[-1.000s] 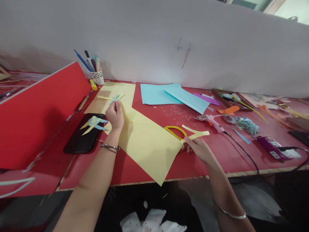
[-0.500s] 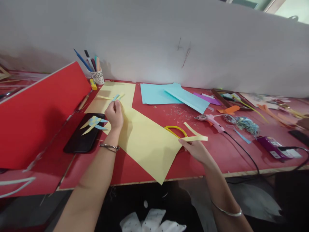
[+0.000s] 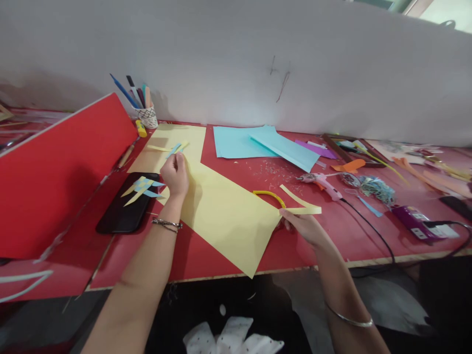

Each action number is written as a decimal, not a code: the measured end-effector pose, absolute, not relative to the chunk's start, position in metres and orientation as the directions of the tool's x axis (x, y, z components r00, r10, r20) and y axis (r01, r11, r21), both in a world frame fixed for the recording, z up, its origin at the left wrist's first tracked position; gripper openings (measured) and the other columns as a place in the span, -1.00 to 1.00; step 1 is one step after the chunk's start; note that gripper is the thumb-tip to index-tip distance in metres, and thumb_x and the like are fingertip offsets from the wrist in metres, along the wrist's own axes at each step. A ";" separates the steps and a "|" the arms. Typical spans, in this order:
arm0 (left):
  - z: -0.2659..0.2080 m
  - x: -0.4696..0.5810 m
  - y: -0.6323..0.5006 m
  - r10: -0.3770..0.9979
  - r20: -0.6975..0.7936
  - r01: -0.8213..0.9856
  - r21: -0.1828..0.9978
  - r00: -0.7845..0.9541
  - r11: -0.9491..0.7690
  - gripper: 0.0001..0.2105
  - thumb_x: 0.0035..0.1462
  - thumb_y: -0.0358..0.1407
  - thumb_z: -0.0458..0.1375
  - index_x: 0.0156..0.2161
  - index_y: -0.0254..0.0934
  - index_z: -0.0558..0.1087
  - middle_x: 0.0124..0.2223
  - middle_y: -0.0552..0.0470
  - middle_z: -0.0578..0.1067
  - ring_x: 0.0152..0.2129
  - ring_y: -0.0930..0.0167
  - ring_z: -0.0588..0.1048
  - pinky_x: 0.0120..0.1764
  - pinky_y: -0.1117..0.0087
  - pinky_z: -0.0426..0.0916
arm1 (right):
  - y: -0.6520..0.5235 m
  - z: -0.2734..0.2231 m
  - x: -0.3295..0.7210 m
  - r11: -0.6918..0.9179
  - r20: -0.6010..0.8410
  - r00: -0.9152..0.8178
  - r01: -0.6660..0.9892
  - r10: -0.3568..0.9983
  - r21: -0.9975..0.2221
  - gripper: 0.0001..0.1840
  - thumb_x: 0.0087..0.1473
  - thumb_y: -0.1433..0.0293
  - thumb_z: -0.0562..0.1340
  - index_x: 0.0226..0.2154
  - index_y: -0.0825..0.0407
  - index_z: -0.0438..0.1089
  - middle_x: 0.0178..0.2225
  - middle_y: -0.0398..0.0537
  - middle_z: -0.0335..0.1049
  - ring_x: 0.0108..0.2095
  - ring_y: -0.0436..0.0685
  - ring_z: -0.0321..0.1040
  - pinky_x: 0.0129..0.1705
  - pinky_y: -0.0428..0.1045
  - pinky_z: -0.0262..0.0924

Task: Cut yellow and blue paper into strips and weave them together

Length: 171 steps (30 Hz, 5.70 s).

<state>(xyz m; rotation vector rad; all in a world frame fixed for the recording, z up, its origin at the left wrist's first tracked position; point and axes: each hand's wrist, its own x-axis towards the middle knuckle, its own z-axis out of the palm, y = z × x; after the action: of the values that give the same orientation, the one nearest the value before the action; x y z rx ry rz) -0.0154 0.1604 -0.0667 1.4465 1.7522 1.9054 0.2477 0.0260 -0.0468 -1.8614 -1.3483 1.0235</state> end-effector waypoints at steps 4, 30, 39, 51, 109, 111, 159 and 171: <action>-0.067 -0.015 0.160 0.691 0.514 0.457 0.841 -0.508 -0.290 -0.67 0.06 -0.39 -0.06 -0.68 -0.24 0.00 -0.68 0.21 0.00 -0.68 0.53 0.04 -0.53 0.45 -0.02 | 0.026 -0.048 0.250 -0.317 -0.255 0.191 0.468 0.948 -0.825 -0.49 -0.21 -0.01 0.10 -0.85 0.02 0.09 -0.75 -0.15 0.15 -0.61 -0.01 0.13 -0.49 -0.06 0.00; -0.057 -0.011 0.155 0.866 0.326 0.579 0.814 -0.380 -0.053 -0.66 0.08 -0.39 -0.06 -0.70 -0.25 0.08 -0.71 0.16 0.10 -0.65 0.47 0.22 -0.52 0.44 0.07 | -0.007 -0.002 0.269 0.117 0.131 -0.008 0.503 0.991 -0.856 -0.71 -0.08 0.19 0.14 -0.64 0.03 0.26 -0.43 0.00 0.38 -0.40 0.08 0.30 -0.38 -0.03 0.20; -0.057 -0.002 0.159 1.000 -0.005 0.715 0.699 -0.023 0.020 -0.72 0.10 -0.25 0.02 -0.08 -0.31 0.28 -0.08 -0.07 0.35 -0.21 0.35 0.38 -0.20 0.20 0.32 | -0.003 0.021 0.248 0.334 0.104 -0.519 0.372 0.848 -0.866 -0.85 -0.04 0.45 0.08 -0.59 0.04 0.26 -0.48 -0.02 0.40 -0.48 0.02 0.32 -0.44 -0.09 0.21; 0.011 0.025 0.087 0.309 0.262 -0.047 0.827 0.914 -0.561 -0.36 -0.05 -0.25 0.10 0.16 -0.13 -0.02 0.19 0.00 0.09 0.11 0.28 0.06 0.10 0.23 -0.02 | 0.030 0.030 0.188 0.570 -0.249 -0.933 0.356 0.259 -0.740 -0.85 -0.06 0.50 0.12 -0.59 0.05 0.31 -0.61 -0.24 0.28 -0.56 -0.10 0.20 -0.46 -0.23 0.10; -0.050 0.032 0.095 0.554 -0.350 0.059 0.879 0.755 0.474 -0.78 0.10 -0.17 -0.09 -0.44 -0.28 0.21 -0.63 0.24 0.18 -0.81 0.68 0.02 -0.72 0.63 -0.05 | 0.082 -0.045 0.184 0.167 0.110 -0.190 0.313 0.976 -0.935 -0.92 -0.04 0.40 0.13 -0.51 0.05 0.27 -0.59 -0.21 0.24 -0.59 -0.09 0.18 -0.54 -0.14 0.09; -0.052 0.031 0.096 0.637 -0.317 0.120 0.935 0.702 0.333 -0.82 0.04 -0.19 0.02 -0.41 -0.28 0.24 -0.64 0.23 0.23 -0.80 0.65 0.15 -0.69 0.61 0.06 | 0.083 -0.044 0.185 0.128 0.114 -0.068 0.285 0.991 -0.950 -0.89 -0.07 0.38 0.16 -0.56 0.06 0.25 -0.63 -0.24 0.21 -0.62 -0.10 0.16 -0.57 -0.15 0.06; -0.062 0.015 0.118 0.956 -0.094 0.042 0.995 0.278 0.085 -0.78 0.02 -0.18 0.05 -0.50 -0.29 0.26 -0.60 0.19 0.25 -0.69 0.64 0.16 -0.64 0.60 0.01 | 0.098 -0.047 0.199 0.139 0.184 0.206 0.215 0.961 -0.967 -0.86 -0.14 0.35 0.17 -0.53 0.04 0.17 -0.70 -0.26 0.25 -0.64 -0.05 0.30 -0.59 -0.14 0.17; -0.061 0.025 0.108 0.957 0.001 0.102 0.994 0.290 -0.032 -0.84 -0.02 -0.21 0.07 -0.44 -0.27 0.35 -0.54 0.15 0.29 -0.64 0.58 0.22 -0.58 0.57 0.15 | 0.084 -0.049 0.192 0.465 0.441 -0.305 0.827 0.844 -0.317 -0.86 -0.03 0.36 0.12 -0.33 -0.04 0.31 -0.13 0.01 0.25 -0.09 0.15 0.19 0.09 0.22 -0.29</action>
<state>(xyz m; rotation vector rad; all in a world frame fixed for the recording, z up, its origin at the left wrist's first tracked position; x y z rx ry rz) 0.0253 0.1080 -0.0612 1.4232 1.0548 0.9488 0.1920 0.0841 -0.0493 -1.3845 -2.1628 0.0406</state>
